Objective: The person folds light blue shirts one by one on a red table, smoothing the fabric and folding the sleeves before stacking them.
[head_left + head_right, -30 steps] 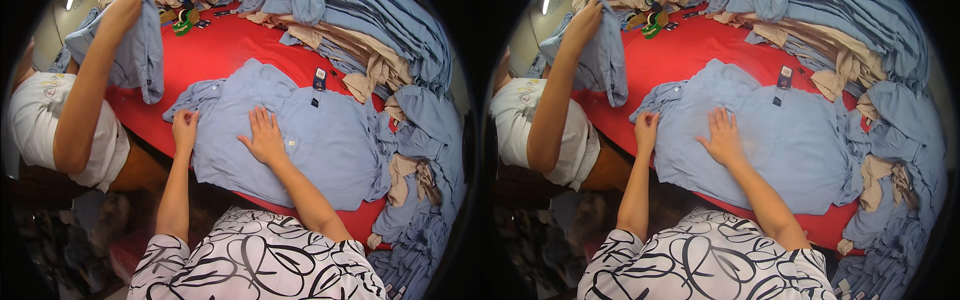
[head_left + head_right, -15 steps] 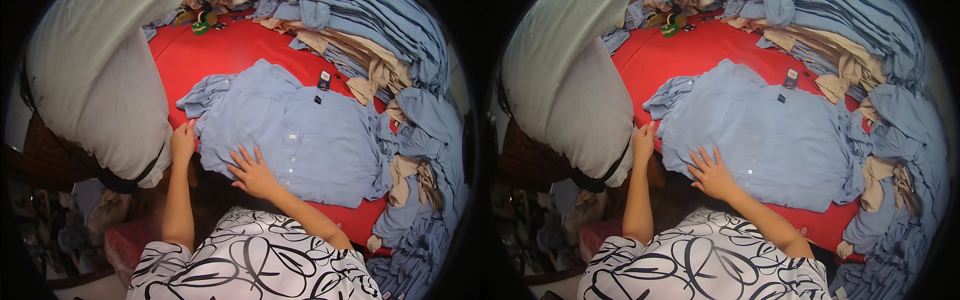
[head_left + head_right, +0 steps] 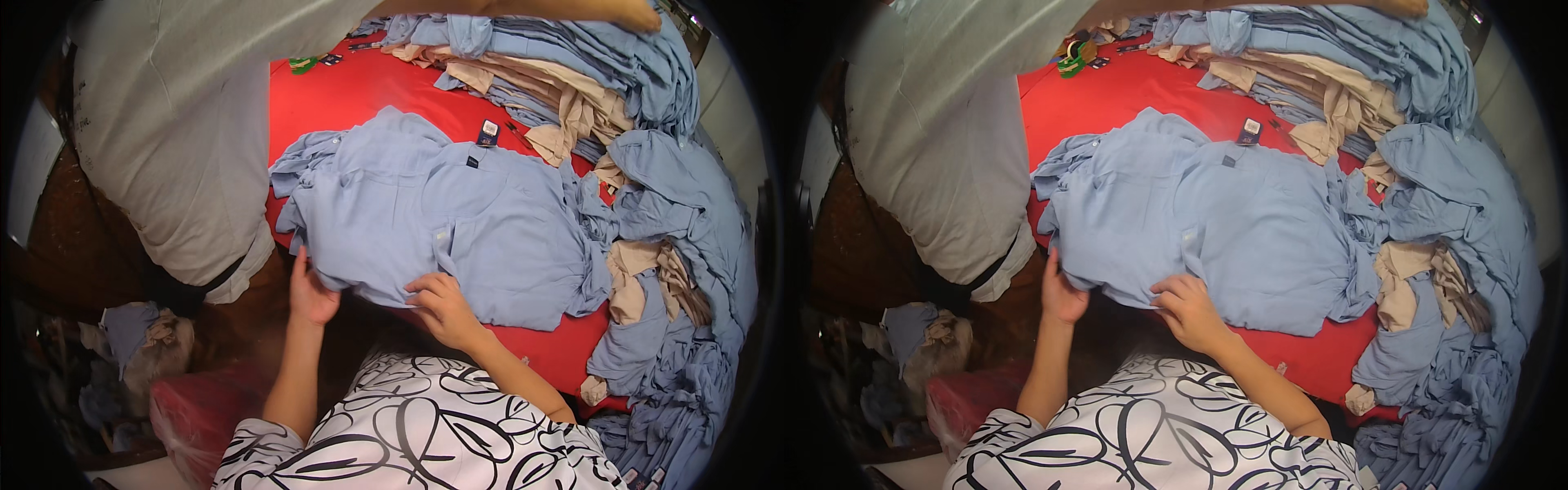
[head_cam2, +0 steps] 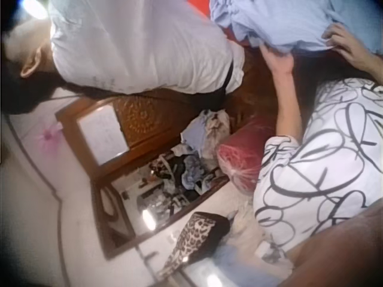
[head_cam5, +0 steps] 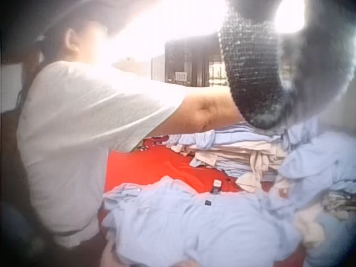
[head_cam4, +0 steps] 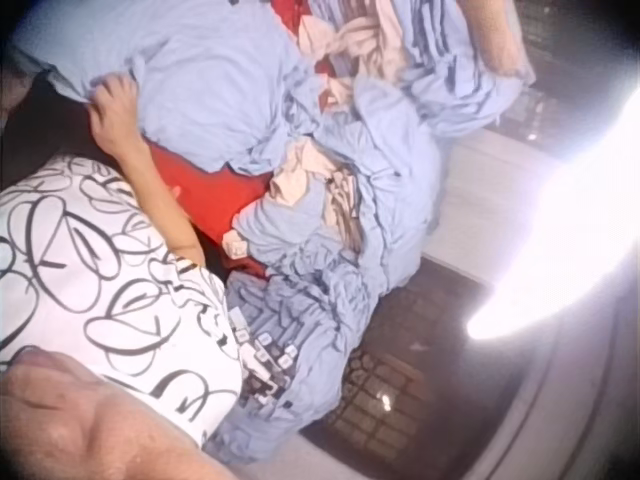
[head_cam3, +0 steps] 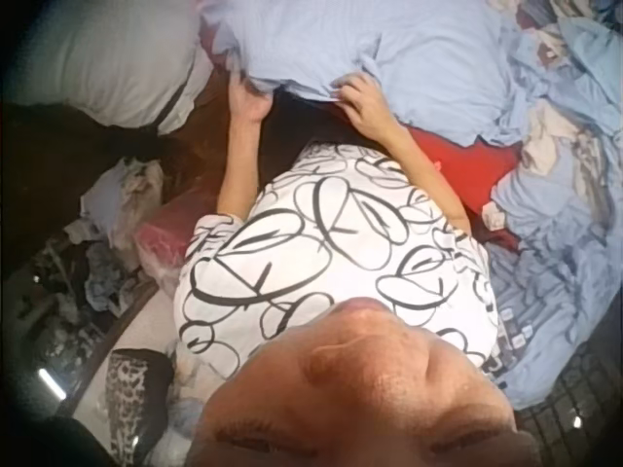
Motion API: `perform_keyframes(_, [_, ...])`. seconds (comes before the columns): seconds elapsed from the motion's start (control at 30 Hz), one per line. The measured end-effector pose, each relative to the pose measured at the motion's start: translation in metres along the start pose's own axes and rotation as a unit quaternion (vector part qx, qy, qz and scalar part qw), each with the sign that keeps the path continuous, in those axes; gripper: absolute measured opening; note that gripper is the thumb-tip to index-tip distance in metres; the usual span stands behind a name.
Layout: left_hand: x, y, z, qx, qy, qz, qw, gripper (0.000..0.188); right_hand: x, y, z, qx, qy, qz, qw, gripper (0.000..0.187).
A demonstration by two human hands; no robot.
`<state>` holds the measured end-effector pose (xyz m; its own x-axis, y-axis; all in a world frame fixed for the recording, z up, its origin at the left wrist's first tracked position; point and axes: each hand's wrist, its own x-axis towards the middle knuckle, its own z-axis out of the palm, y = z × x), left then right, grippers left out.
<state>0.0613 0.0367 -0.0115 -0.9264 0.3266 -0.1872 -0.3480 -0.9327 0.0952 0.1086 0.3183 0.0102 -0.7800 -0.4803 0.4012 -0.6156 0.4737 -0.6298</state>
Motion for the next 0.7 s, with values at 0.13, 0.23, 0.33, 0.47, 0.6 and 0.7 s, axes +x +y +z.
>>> perform_keyframes(0.13, [0.028,-0.019,0.043,0.178,0.125,0.164,0.962,0.041,-0.029,0.024,0.002,0.007,-0.078,0.031,0.996,0.016])
perform_keyframes(0.23, [0.044,0.008,0.051,0.530,0.158,0.256,0.793,0.035,-0.024,0.005,0.001,0.112,-0.042,0.063,0.991,0.025])
perform_keyframes(0.33, [0.055,-0.066,0.101,0.908,0.085,0.036,0.409,0.029,-0.027,-0.008,-0.031,0.144,-0.020,0.100,0.984,0.033])
perform_keyframes(0.47, [0.027,-0.142,0.052,0.952,-0.227,0.010,0.207,0.031,-0.034,-0.019,-0.064,0.120,-0.200,0.163,0.959,0.029])
perform_keyframes(0.6, [0.015,-0.130,0.055,0.908,-0.251,0.036,0.334,0.041,-0.052,-0.028,-0.083,0.152,0.028,0.232,0.960,0.022])
perform_keyframes(0.7, [0.023,-0.116,0.080,0.899,-0.182,-0.016,0.398,0.039,-0.064,0.015,-0.104,0.127,0.192,0.208,0.951,0.024])
